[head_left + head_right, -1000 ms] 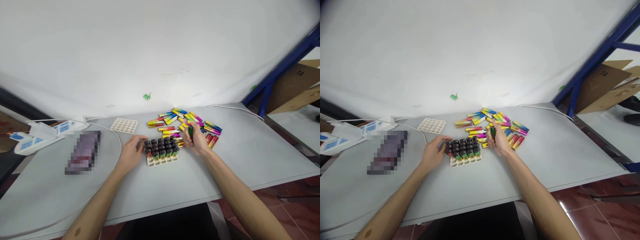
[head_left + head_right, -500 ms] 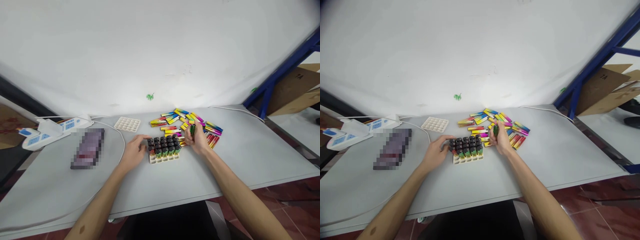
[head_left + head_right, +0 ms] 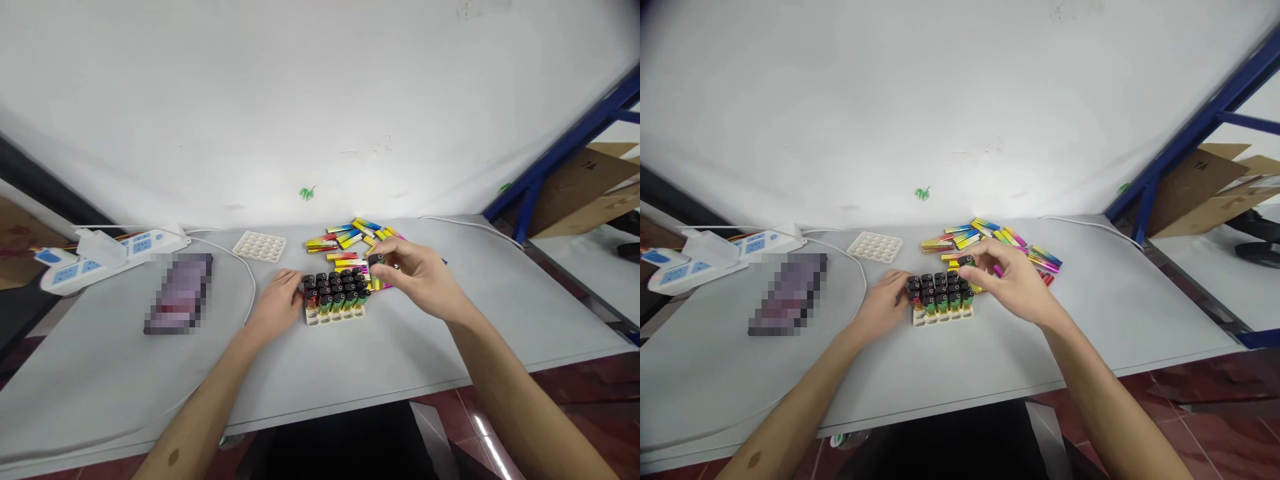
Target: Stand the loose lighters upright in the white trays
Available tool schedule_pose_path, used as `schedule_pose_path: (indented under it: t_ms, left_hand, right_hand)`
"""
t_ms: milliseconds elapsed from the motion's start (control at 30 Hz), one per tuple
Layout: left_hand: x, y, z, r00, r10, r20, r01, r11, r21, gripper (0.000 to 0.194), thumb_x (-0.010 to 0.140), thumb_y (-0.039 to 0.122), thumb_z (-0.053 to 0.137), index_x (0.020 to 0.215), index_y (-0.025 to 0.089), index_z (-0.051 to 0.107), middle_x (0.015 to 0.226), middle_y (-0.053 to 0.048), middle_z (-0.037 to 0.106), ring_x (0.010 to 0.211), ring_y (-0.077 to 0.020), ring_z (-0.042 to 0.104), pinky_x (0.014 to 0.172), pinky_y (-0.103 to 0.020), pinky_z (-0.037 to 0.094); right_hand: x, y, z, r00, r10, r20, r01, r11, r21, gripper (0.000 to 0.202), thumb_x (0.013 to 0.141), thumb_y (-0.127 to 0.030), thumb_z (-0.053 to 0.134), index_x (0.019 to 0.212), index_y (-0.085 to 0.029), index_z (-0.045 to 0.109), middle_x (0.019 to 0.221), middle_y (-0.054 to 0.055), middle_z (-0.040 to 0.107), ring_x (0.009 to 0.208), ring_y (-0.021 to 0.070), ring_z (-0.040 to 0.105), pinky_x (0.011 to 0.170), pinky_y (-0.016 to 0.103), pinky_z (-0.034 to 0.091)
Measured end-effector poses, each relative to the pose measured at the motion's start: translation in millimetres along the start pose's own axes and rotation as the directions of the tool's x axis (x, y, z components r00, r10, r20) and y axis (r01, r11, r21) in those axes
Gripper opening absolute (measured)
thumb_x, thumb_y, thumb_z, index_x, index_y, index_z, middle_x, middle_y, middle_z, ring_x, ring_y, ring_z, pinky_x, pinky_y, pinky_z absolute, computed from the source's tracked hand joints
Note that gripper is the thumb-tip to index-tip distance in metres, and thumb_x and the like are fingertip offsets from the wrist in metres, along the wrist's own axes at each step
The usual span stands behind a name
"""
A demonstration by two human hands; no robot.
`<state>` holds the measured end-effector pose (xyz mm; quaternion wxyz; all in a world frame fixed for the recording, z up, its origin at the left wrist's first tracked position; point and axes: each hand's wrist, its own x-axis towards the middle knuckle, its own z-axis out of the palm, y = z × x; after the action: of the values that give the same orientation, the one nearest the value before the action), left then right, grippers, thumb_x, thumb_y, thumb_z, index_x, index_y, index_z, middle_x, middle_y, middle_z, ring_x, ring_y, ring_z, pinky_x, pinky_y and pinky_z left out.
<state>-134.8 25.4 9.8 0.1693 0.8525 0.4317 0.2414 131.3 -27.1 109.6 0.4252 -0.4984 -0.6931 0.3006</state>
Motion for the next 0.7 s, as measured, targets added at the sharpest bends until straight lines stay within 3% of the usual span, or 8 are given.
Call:
schedule_pose_path:
  t_ms: [200,400,567,700]
  left_hand:
    - [1,1,-2.4,1.000,-0.005,0.014,0.005,1.000,0.027,0.027,0.083,0.003,0.041,0.092,0.021,0.059,0.092,-0.006,0.066,0.102,-0.0264,0.056,0.085,-0.040,0.049]
    - [1,-2,-6.4,0.999,-0.041,-0.004,0.041,0.999,-0.030,0.028,0.086,0.006,0.041,0.098,0.021,0.062,0.100,-0.006,0.069,0.107,-0.0249,0.056,0.087,-0.039,0.049]
    - [0,-2,-9.6,0.999,-0.039,-0.004,0.039,0.999,-0.031,0.032,0.087,0.006,0.039,0.104,0.021,0.063,0.104,-0.005,0.071,0.108,-0.0247,0.055,0.089,-0.040,0.049]
    - [0,-1,-10.9,0.999,-0.036,-0.010,0.036,0.999,-0.034,0.033,0.088,0.006,0.040,0.104,0.021,0.063,0.103,-0.004,0.071,0.107,-0.0248,0.056,0.088,-0.040,0.049]
  right_hand:
    - [-1,-30,36,0.972,-0.149,0.179,0.182,0.966,-0.183,0.019,0.087,-0.038,0.072,0.099,-0.025,0.067,0.095,0.003,0.070,0.087,0.0202,0.063,0.077,0.035,0.052]
    - [5,-17,71,0.918,-0.284,0.277,0.379,0.833,-0.402,0.011,0.088,-0.029,0.072,0.097,-0.023,0.068,0.090,0.005,0.072,0.092,0.0240,0.057,0.084,0.040,0.048]
    - [6,-6,77,0.895,-0.336,0.293,0.444,0.732,-0.516,0.014,0.086,-0.029,0.073,0.096,-0.020,0.071,0.092,0.007,0.069,0.092,0.0258,0.053,0.084,0.042,0.047]
    - [4,-2,80,0.886,-0.356,0.298,0.463,0.716,-0.522,0.012,0.089,-0.030,0.070,0.097,-0.022,0.072,0.095,0.008,0.068,0.094,0.0255,0.053,0.085,0.042,0.047]
